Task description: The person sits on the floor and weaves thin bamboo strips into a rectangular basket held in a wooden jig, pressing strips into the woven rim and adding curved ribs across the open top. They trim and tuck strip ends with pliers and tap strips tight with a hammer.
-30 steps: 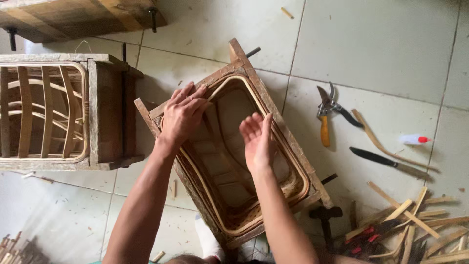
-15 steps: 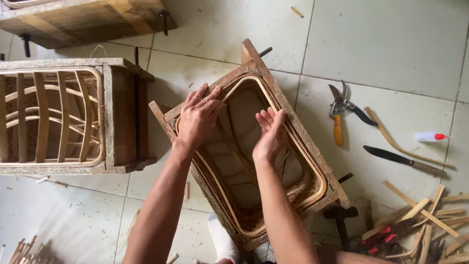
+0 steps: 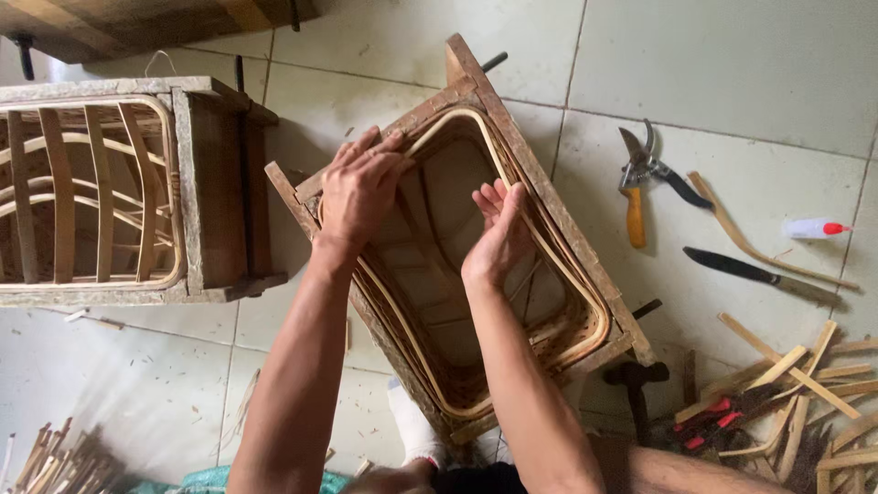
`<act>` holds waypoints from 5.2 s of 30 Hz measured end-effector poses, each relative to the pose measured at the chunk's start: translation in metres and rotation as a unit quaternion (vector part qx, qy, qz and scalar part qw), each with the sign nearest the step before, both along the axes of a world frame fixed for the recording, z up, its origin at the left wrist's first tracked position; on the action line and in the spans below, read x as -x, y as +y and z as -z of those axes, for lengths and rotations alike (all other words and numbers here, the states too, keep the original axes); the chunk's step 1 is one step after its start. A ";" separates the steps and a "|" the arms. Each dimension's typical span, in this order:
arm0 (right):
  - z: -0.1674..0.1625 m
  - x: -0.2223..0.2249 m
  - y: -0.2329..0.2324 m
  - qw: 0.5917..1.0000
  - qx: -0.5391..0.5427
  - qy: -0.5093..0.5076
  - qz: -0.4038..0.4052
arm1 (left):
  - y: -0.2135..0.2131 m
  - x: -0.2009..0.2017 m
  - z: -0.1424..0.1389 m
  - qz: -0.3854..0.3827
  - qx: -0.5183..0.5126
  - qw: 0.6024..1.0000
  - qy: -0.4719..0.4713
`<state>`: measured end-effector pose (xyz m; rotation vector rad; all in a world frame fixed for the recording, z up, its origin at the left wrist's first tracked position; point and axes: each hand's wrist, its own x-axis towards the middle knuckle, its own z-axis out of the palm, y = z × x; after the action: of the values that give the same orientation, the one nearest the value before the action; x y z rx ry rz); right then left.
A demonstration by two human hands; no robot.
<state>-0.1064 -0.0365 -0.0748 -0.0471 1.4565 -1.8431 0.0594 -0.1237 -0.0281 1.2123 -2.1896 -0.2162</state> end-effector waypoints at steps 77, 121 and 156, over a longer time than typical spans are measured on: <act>-0.086 0.129 -0.030 0.628 -0.312 0.387 -0.599 | -0.006 -0.003 -0.025 -0.006 -0.040 0.998 0.054; -0.100 0.109 -0.055 0.774 0.112 0.373 -0.499 | -0.008 0.000 0.011 -0.029 -0.054 0.998 0.019; -0.079 0.084 -0.080 0.673 0.035 0.388 -0.628 | -0.026 -0.006 -0.003 0.075 -0.060 0.995 -0.038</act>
<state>-0.1905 -0.1161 0.0044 -1.6176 1.2083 -0.6253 0.0650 -0.1493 -0.0256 1.1374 -2.3653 -0.3754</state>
